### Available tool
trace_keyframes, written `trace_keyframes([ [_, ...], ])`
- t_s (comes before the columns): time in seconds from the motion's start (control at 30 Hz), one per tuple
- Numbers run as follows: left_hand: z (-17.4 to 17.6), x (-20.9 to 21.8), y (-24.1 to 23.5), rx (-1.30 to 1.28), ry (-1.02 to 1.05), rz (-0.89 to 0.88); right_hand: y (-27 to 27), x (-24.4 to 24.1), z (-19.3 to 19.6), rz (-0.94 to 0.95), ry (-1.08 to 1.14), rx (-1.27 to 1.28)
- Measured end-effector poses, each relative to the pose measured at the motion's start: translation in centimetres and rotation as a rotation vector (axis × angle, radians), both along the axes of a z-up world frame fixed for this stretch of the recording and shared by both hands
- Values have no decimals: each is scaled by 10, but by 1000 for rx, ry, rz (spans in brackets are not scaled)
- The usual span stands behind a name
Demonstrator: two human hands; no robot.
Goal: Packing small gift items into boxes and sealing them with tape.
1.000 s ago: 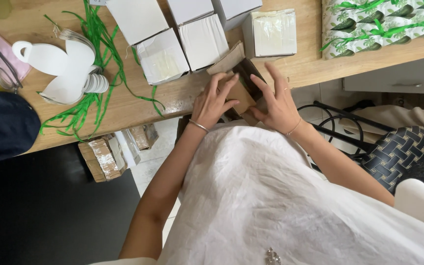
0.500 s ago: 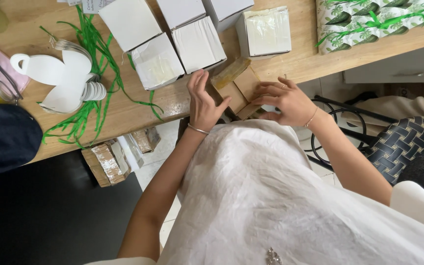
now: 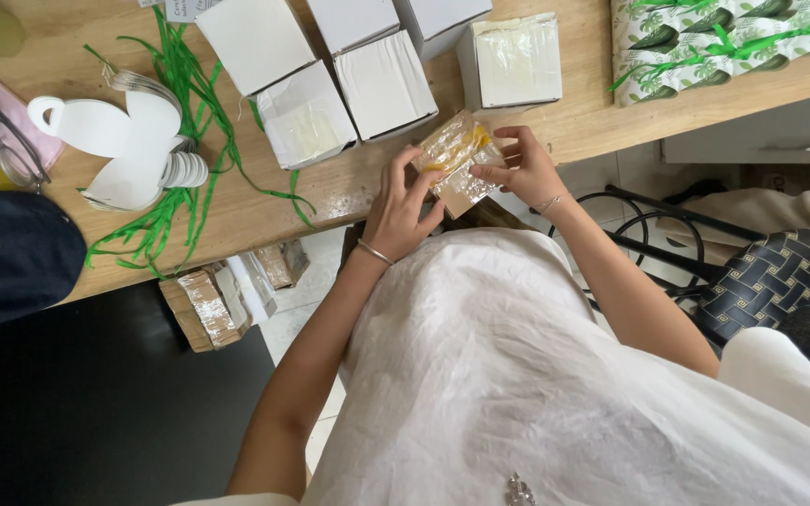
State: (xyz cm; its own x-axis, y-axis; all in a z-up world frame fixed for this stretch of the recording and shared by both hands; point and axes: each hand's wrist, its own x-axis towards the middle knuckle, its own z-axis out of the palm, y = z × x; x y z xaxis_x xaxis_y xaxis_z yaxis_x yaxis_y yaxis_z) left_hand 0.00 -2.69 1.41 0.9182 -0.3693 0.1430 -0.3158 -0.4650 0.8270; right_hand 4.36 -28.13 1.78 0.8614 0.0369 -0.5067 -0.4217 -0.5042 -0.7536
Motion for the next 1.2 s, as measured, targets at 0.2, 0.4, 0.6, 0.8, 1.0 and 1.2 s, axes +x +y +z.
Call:
trace_keyframes([
  [0.2, 8, 4, 1, 174, 125, -23, -3, 3, -8, -82, 280, 162],
  [0.4, 1, 4, 2, 76, 327, -20, 6, -12, -27, -167, 213, 146],
  [0.6, -3, -3, 33, 56, 126, 110, 14, -4, -30, -142, 216, 158],
  [0.8, 33, -2, 95, 69, -162, 412, 51, 5, 58, 329, -535, -668],
  [1.0, 45, 30, 140, 99, -106, 515, 123, 60, 99, 584, -595, -742],
  [1.2, 26, 62, 151, 10, 95, 343, 175, 92, 86, 918, -338, -933],
])
